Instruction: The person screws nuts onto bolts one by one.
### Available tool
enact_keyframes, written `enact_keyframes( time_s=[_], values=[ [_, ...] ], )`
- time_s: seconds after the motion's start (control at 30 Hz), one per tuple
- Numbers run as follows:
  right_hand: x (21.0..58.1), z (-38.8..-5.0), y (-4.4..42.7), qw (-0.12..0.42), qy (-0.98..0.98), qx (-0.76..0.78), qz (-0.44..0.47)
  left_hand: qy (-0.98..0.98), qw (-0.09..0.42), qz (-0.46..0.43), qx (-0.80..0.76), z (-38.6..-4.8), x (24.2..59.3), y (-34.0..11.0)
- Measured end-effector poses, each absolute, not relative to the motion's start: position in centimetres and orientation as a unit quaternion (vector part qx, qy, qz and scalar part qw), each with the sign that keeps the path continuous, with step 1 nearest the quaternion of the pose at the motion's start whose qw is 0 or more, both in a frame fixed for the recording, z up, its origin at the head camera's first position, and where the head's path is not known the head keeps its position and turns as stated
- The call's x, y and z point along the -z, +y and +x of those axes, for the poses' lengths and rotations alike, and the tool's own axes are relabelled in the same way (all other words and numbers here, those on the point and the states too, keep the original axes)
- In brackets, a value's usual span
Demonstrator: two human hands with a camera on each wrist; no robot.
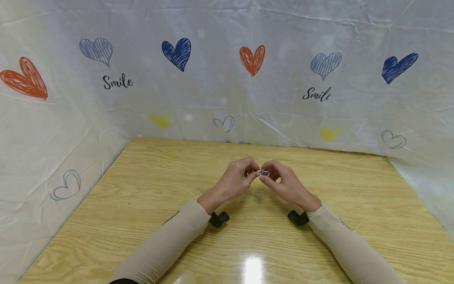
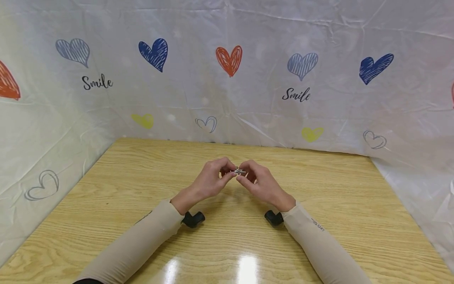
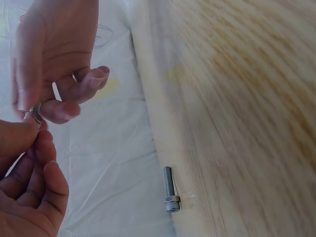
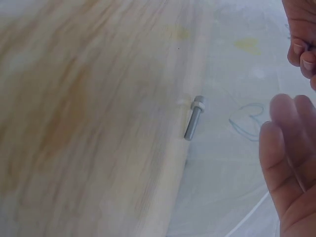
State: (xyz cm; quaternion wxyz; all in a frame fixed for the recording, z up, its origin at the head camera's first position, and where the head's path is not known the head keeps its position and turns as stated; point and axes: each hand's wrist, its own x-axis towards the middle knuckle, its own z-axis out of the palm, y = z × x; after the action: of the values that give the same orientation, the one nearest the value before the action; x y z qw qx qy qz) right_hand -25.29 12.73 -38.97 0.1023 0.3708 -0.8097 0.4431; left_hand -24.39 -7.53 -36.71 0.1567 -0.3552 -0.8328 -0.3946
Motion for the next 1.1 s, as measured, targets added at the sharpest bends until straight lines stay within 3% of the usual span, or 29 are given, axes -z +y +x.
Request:
enact_keyframes(
  time_s=[0.17, 0.77, 1.1],
  values=[
    [38.83, -25.22, 12.65, 0.117, -0.805, -0.443, 0.377, -0.837, 0.156, -0.350, 0.391, -24.44, 36.76, -7.48],
    [38.73, -25.13, 12.76, 0.092, -0.813, -0.441, 0.368, -0.834, 0.153, -0.357, 0.391, -24.46, 36.85, -7.47],
    [38.88, -25.23, 12.68, 0.124, -0.803, -0.439, 0.385, -0.835, 0.151, -0.352, 0.394, -24.49, 36.83, -7.51]
  ],
)
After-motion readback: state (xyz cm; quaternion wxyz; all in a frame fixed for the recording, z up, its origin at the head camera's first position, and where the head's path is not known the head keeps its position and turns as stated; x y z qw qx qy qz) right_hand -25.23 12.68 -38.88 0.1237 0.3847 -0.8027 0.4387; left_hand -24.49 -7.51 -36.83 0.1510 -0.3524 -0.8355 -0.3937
